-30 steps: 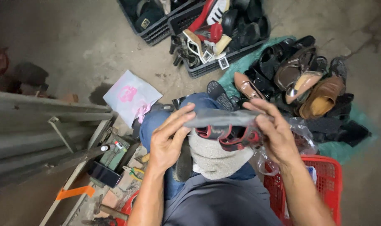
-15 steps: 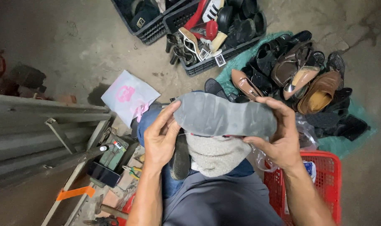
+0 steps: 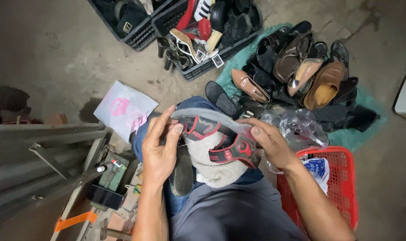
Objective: The person is performing various shoe repair tasks, including cleaning soles with a brush, stitching components, and inspecting finished work.
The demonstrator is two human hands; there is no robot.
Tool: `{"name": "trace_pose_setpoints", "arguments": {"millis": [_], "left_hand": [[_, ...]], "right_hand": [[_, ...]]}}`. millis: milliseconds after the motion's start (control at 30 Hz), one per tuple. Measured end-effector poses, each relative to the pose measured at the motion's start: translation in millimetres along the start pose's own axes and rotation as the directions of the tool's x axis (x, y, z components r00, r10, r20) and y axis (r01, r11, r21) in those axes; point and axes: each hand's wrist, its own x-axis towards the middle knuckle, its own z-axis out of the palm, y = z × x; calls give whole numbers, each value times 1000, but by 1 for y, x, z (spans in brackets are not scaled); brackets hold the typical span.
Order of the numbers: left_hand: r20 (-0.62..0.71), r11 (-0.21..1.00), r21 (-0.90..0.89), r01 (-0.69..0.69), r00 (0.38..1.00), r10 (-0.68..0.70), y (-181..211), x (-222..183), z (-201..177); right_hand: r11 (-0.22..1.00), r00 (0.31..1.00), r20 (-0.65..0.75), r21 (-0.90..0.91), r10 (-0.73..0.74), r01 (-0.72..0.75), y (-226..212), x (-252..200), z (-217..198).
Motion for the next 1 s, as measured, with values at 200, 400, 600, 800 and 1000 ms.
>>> {"name": "trace_pose_setpoints", "arguments": {"millis": [200, 400, 600, 800, 1000], "left_hand": [[10, 999, 32, 14, 1000, -14, -2, -1, -1], [43, 996, -56, 75, 996, -72, 3, -6, -7], [15, 949, -3, 316, 949, -316, 3, -26, -36], [-11, 948, 139, 285, 958, -286, -34, -63, -64], [-52, 937, 153, 315, 949, -311, -38, -67, -65]], "right_hand": [[970, 993, -85, 238, 83, -60, 54, -4, 6], [625, 793, -188, 727, 579, -284, 25, 8, 10], [609, 712, -228, 718, 664, -337, 144, 2, -20], [377, 404, -251, 885, 880, -273, 251, -40, -18], [339, 483, -174, 899, 858, -278, 283, -48, -30]]}}
